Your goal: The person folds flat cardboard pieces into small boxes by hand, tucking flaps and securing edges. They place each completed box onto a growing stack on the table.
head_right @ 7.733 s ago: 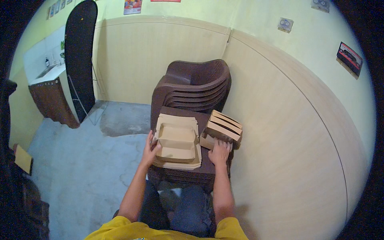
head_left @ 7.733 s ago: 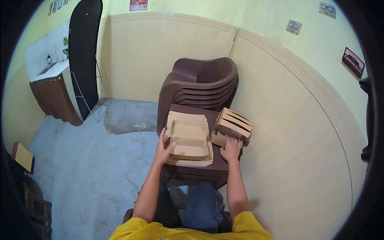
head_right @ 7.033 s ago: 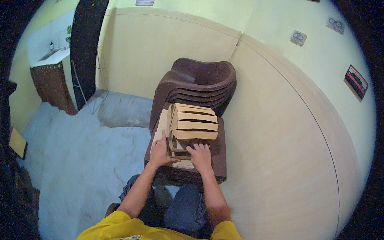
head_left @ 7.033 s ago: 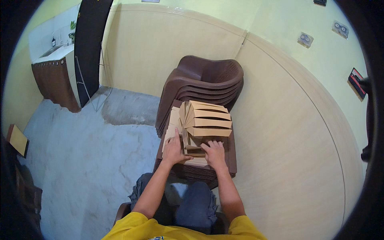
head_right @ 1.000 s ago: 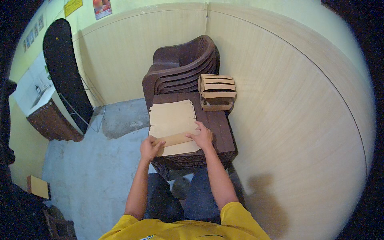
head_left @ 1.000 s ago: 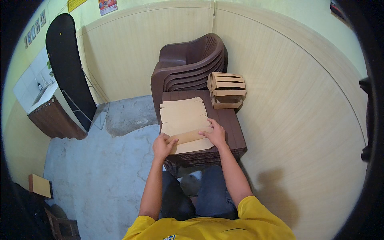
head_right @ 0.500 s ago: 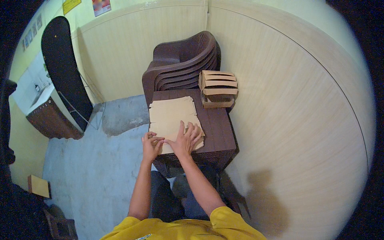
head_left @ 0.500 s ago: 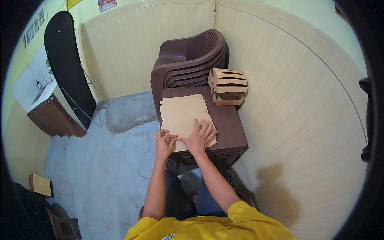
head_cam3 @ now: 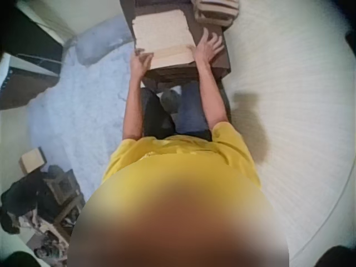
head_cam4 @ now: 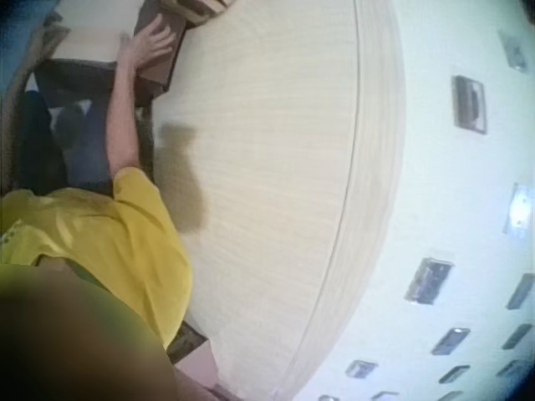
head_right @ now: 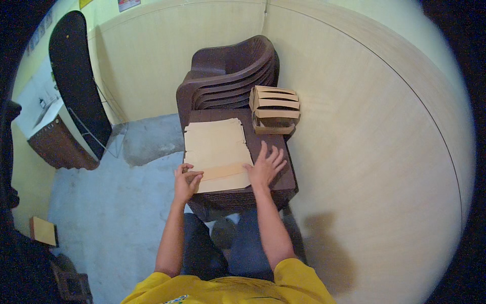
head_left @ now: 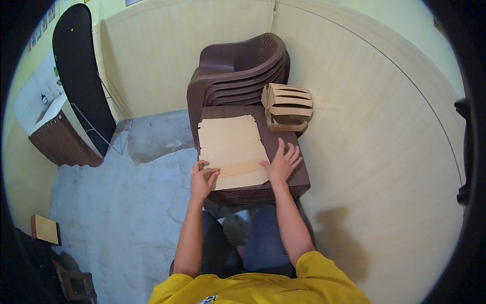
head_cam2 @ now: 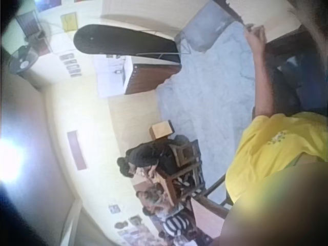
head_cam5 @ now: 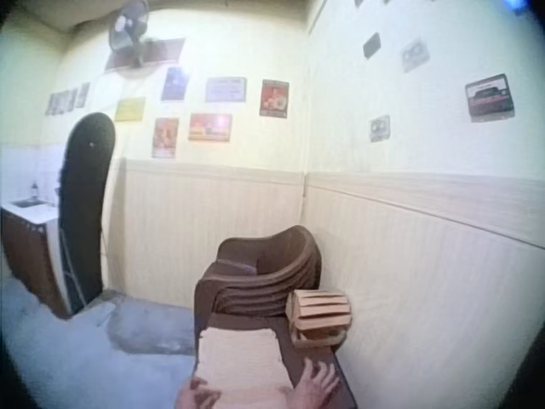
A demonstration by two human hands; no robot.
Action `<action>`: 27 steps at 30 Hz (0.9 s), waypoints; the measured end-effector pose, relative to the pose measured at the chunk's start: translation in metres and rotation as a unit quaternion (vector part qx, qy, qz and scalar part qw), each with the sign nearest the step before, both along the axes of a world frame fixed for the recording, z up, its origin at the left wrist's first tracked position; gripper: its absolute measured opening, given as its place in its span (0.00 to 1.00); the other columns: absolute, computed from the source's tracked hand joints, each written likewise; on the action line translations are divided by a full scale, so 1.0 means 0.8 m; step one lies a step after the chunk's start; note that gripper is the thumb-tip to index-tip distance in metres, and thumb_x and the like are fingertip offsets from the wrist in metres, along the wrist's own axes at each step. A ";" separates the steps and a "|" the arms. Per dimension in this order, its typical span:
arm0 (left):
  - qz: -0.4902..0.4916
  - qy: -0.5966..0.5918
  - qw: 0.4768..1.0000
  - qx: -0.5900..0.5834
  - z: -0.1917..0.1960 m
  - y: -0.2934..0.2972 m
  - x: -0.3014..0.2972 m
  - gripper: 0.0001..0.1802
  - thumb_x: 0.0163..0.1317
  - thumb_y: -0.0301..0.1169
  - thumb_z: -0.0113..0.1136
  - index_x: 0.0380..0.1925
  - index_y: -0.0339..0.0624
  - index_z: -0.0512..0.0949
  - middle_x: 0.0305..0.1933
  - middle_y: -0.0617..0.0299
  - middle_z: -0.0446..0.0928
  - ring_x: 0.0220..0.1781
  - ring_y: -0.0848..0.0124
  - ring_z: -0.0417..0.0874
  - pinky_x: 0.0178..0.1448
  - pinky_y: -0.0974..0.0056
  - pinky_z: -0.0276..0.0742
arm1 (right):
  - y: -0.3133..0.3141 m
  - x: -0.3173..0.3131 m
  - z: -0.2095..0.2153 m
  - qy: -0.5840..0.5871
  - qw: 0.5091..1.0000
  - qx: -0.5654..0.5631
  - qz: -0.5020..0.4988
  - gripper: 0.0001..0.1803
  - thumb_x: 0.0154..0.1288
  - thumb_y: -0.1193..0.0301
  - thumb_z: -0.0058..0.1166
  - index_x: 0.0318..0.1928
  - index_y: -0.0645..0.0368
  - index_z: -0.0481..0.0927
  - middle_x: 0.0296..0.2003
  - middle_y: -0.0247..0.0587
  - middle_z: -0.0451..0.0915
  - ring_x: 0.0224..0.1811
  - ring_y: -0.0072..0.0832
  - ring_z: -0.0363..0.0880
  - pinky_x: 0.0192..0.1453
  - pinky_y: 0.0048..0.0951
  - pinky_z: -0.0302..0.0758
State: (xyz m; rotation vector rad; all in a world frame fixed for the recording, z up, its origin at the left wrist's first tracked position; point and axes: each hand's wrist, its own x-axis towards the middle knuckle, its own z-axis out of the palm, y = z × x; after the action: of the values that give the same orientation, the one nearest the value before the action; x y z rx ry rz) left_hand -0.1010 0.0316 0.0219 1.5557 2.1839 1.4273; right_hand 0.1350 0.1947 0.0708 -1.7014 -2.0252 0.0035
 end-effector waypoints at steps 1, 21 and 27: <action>-0.002 0.007 1.000 0.000 0.002 0.000 -0.001 0.10 0.63 0.34 0.77 0.44 0.52 0.96 0.61 0.56 0.79 0.63 0.53 0.74 0.71 0.51 0.71 | -0.010 -0.013 0.001 0.038 0.999 0.026 0.025 0.68 0.40 0.40 0.86 0.80 0.46 0.63 0.76 0.55 0.62 0.85 0.60 0.48 0.86 0.76 0.41; -0.071 -0.024 0.996 -0.050 -0.008 -0.008 -0.023 0.17 0.70 0.28 0.66 0.54 0.59 0.94 0.65 0.55 0.74 0.70 0.53 0.70 0.79 0.51 0.63 | -0.051 -0.046 -0.016 0.110 0.993 0.039 0.009 0.57 0.44 0.46 0.87 0.73 0.52 0.71 0.74 0.55 0.64 0.83 0.59 0.51 0.86 0.75 0.44; -0.076 -0.006 0.995 -0.061 -0.007 -0.009 -0.023 0.21 0.68 0.25 0.64 0.56 0.60 0.93 0.65 0.54 0.73 0.69 0.52 0.70 0.79 0.52 0.63 | -0.116 -0.111 -0.010 0.111 0.993 -0.003 0.050 0.54 0.43 0.46 0.87 0.68 0.53 0.73 0.72 0.54 0.66 0.83 0.59 0.52 0.85 0.75 0.45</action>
State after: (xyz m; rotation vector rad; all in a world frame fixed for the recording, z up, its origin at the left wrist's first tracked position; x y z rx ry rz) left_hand -0.1194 0.0243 0.0159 1.6263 2.0531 1.2332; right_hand 0.0463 0.1023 0.0627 -1.5269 -1.9430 0.2218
